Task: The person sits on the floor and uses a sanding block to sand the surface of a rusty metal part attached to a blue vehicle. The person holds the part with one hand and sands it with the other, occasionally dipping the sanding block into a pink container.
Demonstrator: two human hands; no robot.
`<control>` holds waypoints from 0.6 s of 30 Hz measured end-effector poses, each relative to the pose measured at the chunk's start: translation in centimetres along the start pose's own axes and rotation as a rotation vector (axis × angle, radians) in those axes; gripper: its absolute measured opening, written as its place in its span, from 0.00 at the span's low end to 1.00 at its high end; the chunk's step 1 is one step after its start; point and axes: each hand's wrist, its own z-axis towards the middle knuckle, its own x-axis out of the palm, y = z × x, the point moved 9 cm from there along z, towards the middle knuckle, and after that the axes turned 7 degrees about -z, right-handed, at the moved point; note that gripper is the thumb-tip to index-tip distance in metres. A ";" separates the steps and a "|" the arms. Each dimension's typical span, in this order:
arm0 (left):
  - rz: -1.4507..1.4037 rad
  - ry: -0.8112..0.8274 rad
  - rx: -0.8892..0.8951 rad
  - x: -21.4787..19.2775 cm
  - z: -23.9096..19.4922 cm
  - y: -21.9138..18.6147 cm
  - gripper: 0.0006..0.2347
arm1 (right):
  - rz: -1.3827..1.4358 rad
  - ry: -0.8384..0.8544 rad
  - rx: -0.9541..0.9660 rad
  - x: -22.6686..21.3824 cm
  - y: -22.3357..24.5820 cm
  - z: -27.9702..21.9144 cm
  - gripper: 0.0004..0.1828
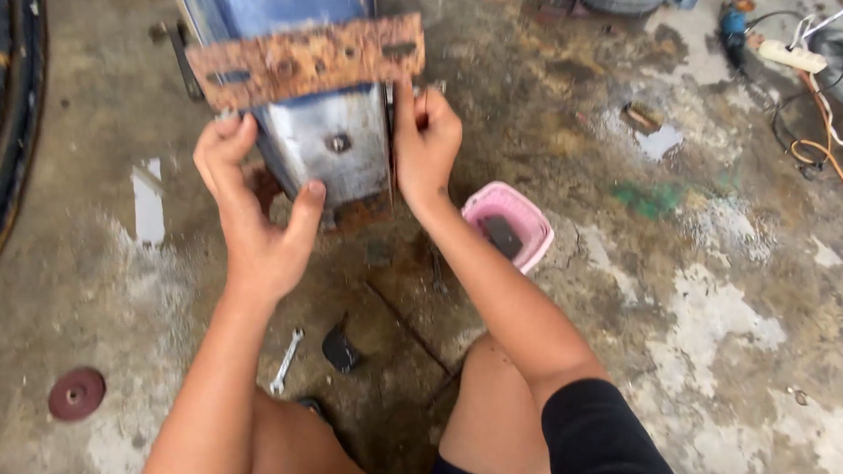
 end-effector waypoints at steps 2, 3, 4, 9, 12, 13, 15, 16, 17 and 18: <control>-0.011 0.002 -0.029 0.3 -0.4 -0.3 0.23 | -0.006 0.028 0.038 -1.4 1.5 -2.0 0.25; -0.029 0.005 -0.036 0.6 0.0 -0.4 0.23 | -0.009 0.042 0.056 -1.8 2.3 -2.3 0.24; -0.026 0.000 -0.027 0.5 0.2 -0.3 0.23 | -0.004 0.041 0.048 -1.8 2.5 -2.1 0.24; -0.021 -0.015 -0.068 0.5 -0.3 0.3 0.24 | 0.136 -0.013 0.105 0.1 -0.6 -0.3 0.26; -0.007 -0.023 -0.036 0.9 -0.2 0.2 0.23 | 0.059 0.044 0.010 -1.7 2.8 -2.0 0.24; -0.002 -0.032 -0.023 0.9 0.6 0.7 0.23 | 0.070 0.046 -0.003 -1.2 2.5 -0.9 0.24; 0.041 -0.030 0.013 0.7 -0.5 0.7 0.27 | 0.018 0.047 -0.037 -1.4 2.2 -1.3 0.26; 0.036 -0.027 -0.005 0.9 -1.0 0.6 0.27 | 0.006 0.054 -0.024 -1.4 1.7 -1.5 0.26; 0.020 -0.010 0.001 1.2 -1.3 0.2 0.26 | 0.027 0.051 0.017 -1.5 1.0 -1.5 0.25; 0.016 -0.002 0.048 1.1 -0.1 0.0 0.25 | 0.075 0.035 0.028 -0.4 0.6 -0.3 0.24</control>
